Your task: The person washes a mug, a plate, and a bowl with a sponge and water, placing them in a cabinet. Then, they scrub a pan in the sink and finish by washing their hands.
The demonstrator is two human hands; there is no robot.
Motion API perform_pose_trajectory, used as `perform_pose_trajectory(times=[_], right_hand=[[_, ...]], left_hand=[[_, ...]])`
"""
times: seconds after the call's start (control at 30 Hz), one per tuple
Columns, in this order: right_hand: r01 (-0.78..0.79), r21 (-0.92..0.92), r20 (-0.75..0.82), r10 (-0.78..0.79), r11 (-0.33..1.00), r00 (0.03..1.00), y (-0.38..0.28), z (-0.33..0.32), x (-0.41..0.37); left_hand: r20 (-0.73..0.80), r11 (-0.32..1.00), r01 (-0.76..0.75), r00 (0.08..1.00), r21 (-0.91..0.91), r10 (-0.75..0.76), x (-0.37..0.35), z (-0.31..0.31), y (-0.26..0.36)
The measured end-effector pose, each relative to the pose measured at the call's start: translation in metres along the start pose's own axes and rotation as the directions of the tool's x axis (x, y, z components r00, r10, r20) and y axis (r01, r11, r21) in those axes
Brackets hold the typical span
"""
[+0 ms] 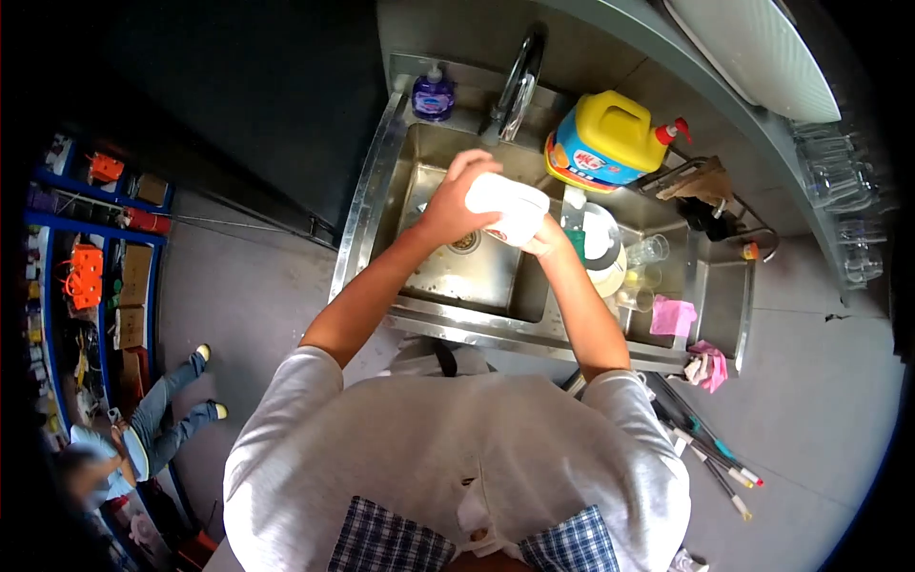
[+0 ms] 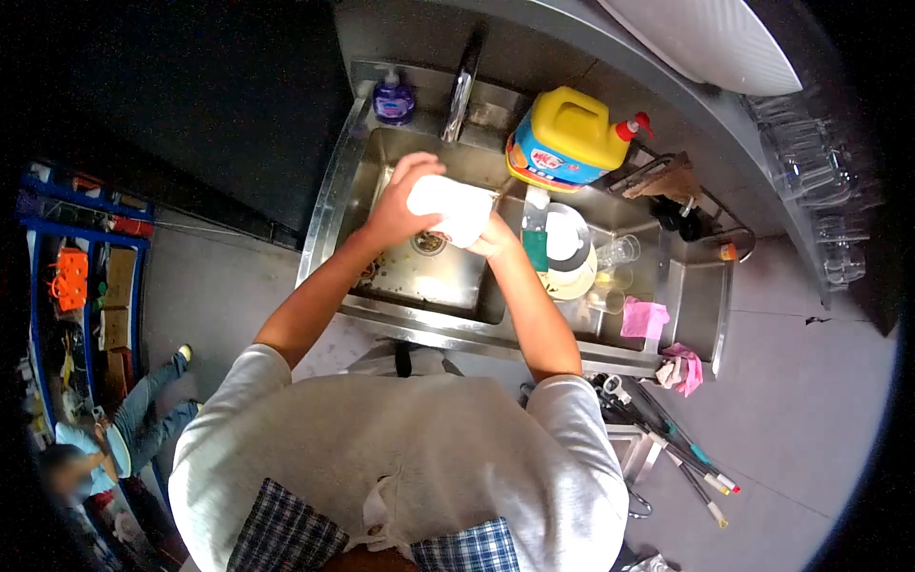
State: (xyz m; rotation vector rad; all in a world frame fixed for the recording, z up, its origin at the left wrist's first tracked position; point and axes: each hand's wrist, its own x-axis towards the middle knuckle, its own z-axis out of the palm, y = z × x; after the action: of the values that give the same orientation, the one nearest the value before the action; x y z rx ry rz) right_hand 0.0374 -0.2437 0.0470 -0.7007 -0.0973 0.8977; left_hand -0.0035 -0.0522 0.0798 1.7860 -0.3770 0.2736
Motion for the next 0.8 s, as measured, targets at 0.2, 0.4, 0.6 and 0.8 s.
perform_pose_trajectory(times=[0.2, 0.4, 0.6, 0.8], right_hand=[[0.116, -0.51, -0.064, -0.173, 0.852, 0.983, 0.006, 0.014, -0.001], [0.011, -0.031, -0.017, -0.012, 0.999, 1.0, 0.018, -0.004, -0.011], [0.145, 0.009, -0.134, -0.142, 0.989, 0.981, 0.0, 0.0, 0.004], [0.163, -0.377, -0.193, -0.25, 0.912, 0.949, 0.012, 0.01, 0.01]], left_hand=[[0.468, 0.21, 0.836, 0.471, -0.507, -0.747, 0.006, -0.015, 0.016], [0.022, 0.897, 0.32, 0.944, -0.305, -0.33, -0.021, 0.015, -0.026], [-0.02, 0.75, 0.478, 0.837, -0.456, -0.546, -0.002, 0.007, -0.01], [-0.251, 0.589, 0.406, 0.631, -0.699, -0.734, 0.012, 0.037, 0.002]])
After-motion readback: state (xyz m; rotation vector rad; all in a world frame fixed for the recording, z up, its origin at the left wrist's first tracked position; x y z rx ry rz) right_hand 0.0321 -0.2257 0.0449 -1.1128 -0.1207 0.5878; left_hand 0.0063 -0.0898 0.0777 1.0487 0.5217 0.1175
